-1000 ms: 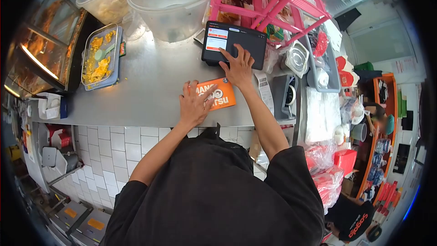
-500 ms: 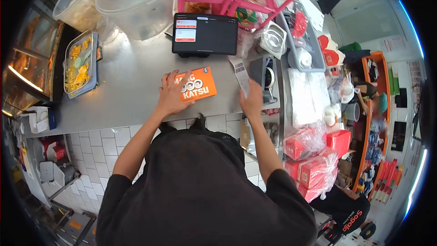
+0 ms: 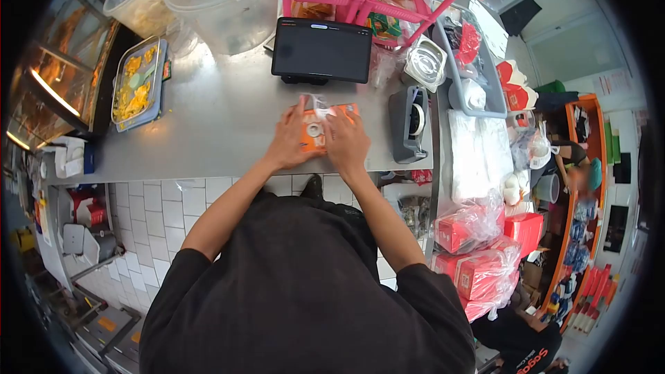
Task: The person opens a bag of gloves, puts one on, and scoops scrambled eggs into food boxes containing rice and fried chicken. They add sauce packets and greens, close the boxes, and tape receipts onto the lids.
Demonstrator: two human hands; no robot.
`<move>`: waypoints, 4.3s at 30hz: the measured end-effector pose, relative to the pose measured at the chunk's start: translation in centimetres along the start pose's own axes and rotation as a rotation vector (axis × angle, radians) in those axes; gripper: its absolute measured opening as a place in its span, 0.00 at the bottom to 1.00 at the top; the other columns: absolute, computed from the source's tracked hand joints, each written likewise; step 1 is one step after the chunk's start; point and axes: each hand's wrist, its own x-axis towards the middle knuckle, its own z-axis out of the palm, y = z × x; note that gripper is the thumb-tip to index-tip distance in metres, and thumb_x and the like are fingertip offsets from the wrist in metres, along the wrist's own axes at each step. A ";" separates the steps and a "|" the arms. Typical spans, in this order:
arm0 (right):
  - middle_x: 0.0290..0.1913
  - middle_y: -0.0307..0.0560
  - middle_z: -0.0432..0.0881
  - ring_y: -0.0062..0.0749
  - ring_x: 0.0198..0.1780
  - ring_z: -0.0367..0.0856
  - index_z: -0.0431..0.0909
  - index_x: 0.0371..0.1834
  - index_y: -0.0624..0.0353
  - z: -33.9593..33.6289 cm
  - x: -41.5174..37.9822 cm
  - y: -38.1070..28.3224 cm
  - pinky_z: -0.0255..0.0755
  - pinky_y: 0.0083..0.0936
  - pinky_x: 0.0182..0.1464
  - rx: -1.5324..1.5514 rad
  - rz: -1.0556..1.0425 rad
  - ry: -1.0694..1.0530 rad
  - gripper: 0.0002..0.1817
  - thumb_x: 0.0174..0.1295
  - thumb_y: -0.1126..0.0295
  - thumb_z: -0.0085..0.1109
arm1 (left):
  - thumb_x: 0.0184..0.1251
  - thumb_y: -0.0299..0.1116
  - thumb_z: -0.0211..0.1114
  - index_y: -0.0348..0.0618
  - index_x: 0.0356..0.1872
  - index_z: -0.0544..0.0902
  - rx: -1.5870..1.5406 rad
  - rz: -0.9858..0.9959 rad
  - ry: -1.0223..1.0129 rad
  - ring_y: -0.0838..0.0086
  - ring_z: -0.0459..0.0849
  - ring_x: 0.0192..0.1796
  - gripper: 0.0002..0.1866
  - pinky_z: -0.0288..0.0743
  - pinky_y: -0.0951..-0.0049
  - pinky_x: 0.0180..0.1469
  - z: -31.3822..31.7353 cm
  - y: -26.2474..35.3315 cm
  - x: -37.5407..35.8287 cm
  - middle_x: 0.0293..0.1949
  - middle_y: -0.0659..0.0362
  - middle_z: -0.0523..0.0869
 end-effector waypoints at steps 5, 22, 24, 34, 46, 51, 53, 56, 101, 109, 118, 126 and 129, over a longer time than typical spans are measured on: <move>0.58 0.47 0.83 0.47 0.57 0.78 0.84 0.49 0.57 -0.7 0.2 1.1 0.76 0.41 0.53 0.067 0.135 -0.226 0.15 0.63 0.62 0.64 | 0.51 0.64 0.72 0.56 0.78 0.55 0.023 0.028 0.035 0.54 0.54 0.77 0.56 0.55 0.42 0.66 -0.4 2.2 0.4 0.79 0.53 0.52; 0.63 0.58 0.72 0.54 0.63 0.67 0.74 0.62 0.59 -8.0 -5.2 4.7 0.62 0.45 0.66 0.140 0.329 -0.005 0.21 0.65 0.68 0.61 | 0.60 0.54 0.67 0.56 0.62 0.75 0.265 -0.130 0.096 0.60 0.61 0.67 0.30 0.53 0.47 0.57 3.7 6.0 2.9 0.64 0.61 0.70; 0.61 0.57 0.74 0.52 0.62 0.68 0.74 0.62 0.61 -9.4 -5.5 4.7 0.62 0.44 0.66 0.185 0.402 -0.011 0.21 0.67 0.67 0.61 | 0.61 0.54 0.66 0.55 0.64 0.75 0.261 -0.140 0.114 0.60 0.61 0.67 0.31 0.52 0.48 0.58 3.7 6.0 3.1 0.64 0.61 0.70; 0.54 0.46 0.80 0.29 0.55 0.78 0.72 0.62 0.61 -11.5 -1.8 -1.3 0.73 0.26 0.58 0.552 0.528 -0.085 0.17 0.73 0.71 0.55 | 0.69 0.49 0.61 0.52 0.68 0.70 0.239 -0.290 0.342 0.63 0.69 0.63 0.29 0.53 0.53 0.60 -8.3 1.6 -4.6 0.61 0.57 0.77; 0.51 0.47 0.82 0.27 0.47 0.81 0.72 0.62 0.62 6.9 4.5 -28.5 0.76 0.24 0.50 1.145 0.113 -1.186 0.16 0.74 0.70 0.54 | 0.75 0.44 0.59 0.45 0.56 0.76 0.384 -1.017 1.146 0.64 0.87 0.40 0.18 0.77 0.64 0.45 -38.0 -31.0 -43.9 0.36 0.53 0.89; 0.51 0.48 0.84 0.25 0.46 0.83 0.66 0.66 0.62 25.7 1.1 -49.3 0.77 0.22 0.47 1.177 0.062 -1.387 0.21 0.74 0.67 0.53 | 0.77 0.47 0.54 0.42 0.57 0.76 0.680 -0.866 1.039 0.51 0.83 0.54 0.20 0.75 0.57 0.56 -60.7 -50.3 -48.4 0.52 0.44 0.84; 0.52 0.55 0.82 0.33 0.47 0.84 0.64 0.67 0.65 31.6 0.4 -57.6 0.77 0.28 0.49 1.078 0.054 -1.282 0.28 0.71 0.60 0.58 | 0.78 0.50 0.51 0.41 0.62 0.76 0.606 -0.851 1.042 0.52 0.82 0.58 0.25 0.72 0.60 0.60 -67.3 -56.0 -47.3 0.55 0.43 0.83; 0.57 0.66 0.76 0.48 0.52 0.81 0.62 0.66 0.71 37.3 -0.4 -67.3 0.75 0.37 0.55 0.919 0.065 -1.035 0.34 0.68 0.55 0.61 | 0.78 0.53 0.50 0.42 0.63 0.77 0.244 -0.843 0.918 0.56 0.82 0.59 0.27 0.71 0.63 0.62 -72.7 -61.9 -46.1 0.58 0.42 0.82; 0.43 0.54 0.80 0.47 0.50 0.82 0.74 0.47 0.67 39.1 26.4 -38.5 0.80 0.36 0.47 -0.230 -1.033 -0.818 0.12 0.60 0.78 0.58 | 0.79 0.56 0.49 0.38 0.48 0.76 -1.249 -0.977 -0.001 0.69 0.89 0.43 0.27 0.84 0.75 0.39 -41.7 -37.8 -17.9 0.47 0.47 0.86; 0.33 0.60 0.82 0.50 0.34 0.87 0.75 0.39 0.68 28.2 21.9 -43.5 0.83 0.36 0.34 -0.129 -0.596 -0.978 0.06 0.61 0.78 0.53 | 0.80 0.51 0.50 0.39 0.50 0.74 -1.335 -0.896 -0.010 0.67 0.89 0.45 0.21 0.83 0.75 0.41 -40.8 -38.5 -15.7 0.44 0.47 0.87; 0.31 0.65 0.83 0.55 0.35 0.87 0.81 0.31 0.69 27.4 16.9 -48.0 0.82 0.41 0.37 0.008 -0.507 -1.160 0.06 0.57 0.78 0.55 | 0.81 0.43 0.52 0.36 0.44 0.74 -1.340 -0.677 0.106 0.68 0.88 0.44 0.16 0.84 0.74 0.46 -37.9 -40.9 -15.1 0.41 0.50 0.86; 0.34 0.66 0.83 0.58 0.38 0.85 0.84 0.39 0.67 32.7 20.0 -47.8 0.79 0.44 0.40 0.243 -0.364 -1.243 0.09 0.56 0.75 0.61 | 0.82 0.39 0.50 0.38 0.41 0.73 -1.355 -0.672 0.068 0.69 0.88 0.43 0.14 0.84 0.74 0.46 -38.2 -41.3 -15.0 0.39 0.50 0.85; 0.35 0.63 0.84 0.55 0.36 0.84 0.85 0.45 0.61 33.4 22.5 -43.9 0.78 0.42 0.40 0.385 0.056 -1.368 0.12 0.58 0.74 0.61 | 0.82 0.40 0.49 0.39 0.40 0.72 -1.329 -0.682 0.053 0.69 0.88 0.42 0.14 0.84 0.73 0.46 -38.2 -41.2 -14.9 0.39 0.49 0.85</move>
